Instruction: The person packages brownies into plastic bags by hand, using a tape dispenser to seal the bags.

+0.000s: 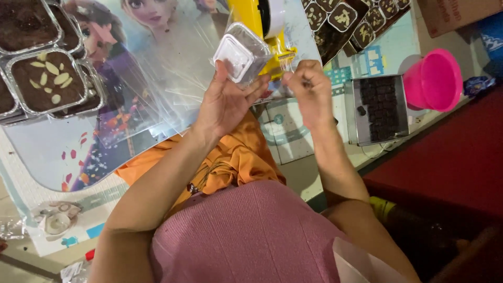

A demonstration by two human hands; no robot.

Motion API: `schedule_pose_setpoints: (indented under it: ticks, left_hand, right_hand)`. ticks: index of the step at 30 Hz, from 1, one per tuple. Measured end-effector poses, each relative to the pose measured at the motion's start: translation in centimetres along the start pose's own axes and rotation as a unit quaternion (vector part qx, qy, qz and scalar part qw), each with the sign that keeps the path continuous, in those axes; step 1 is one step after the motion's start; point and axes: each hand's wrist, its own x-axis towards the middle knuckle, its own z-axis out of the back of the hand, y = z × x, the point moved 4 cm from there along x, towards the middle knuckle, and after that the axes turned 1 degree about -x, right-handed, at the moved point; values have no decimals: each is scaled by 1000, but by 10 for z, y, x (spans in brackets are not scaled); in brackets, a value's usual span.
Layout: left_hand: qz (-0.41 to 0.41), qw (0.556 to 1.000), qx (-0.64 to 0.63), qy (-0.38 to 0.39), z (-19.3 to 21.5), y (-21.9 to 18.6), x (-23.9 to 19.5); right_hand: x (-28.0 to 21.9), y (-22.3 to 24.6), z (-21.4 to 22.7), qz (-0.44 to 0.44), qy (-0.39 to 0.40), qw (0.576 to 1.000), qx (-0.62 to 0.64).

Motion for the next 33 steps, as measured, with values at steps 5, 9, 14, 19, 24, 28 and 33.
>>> schedule_pose_setpoints:
  ticks: [5,9,14,19,24,28,33]
  left_hand:
    - [-56,996,73,-17,5,-11,-18]
    - [-197,885,422,-24,-17,-56,-43]
    - [-250,682,686,37,-58,-86,-65]
    - [-306,621,711,128,-86,-90,-78]
    - [-335,671,640,166,-79,-86,-85]
    - [-320,704,611,167,-72,-72,-87]
    - [-289,831,454,143,-53,-53,-81]
  right_hand:
    - [1,17,27,178,-74,931,-310]
    - [11,80,43,213,-36,965,-152]
    - [14,156,13,260,152,953,-29]
    - [26,165,-25,322,233,917,-21]
    - [32,118,-42,151,335,930,-21]
    - [33,79,-58,24,389,920,35]
    - [33,120,-75,16,387,908,161]
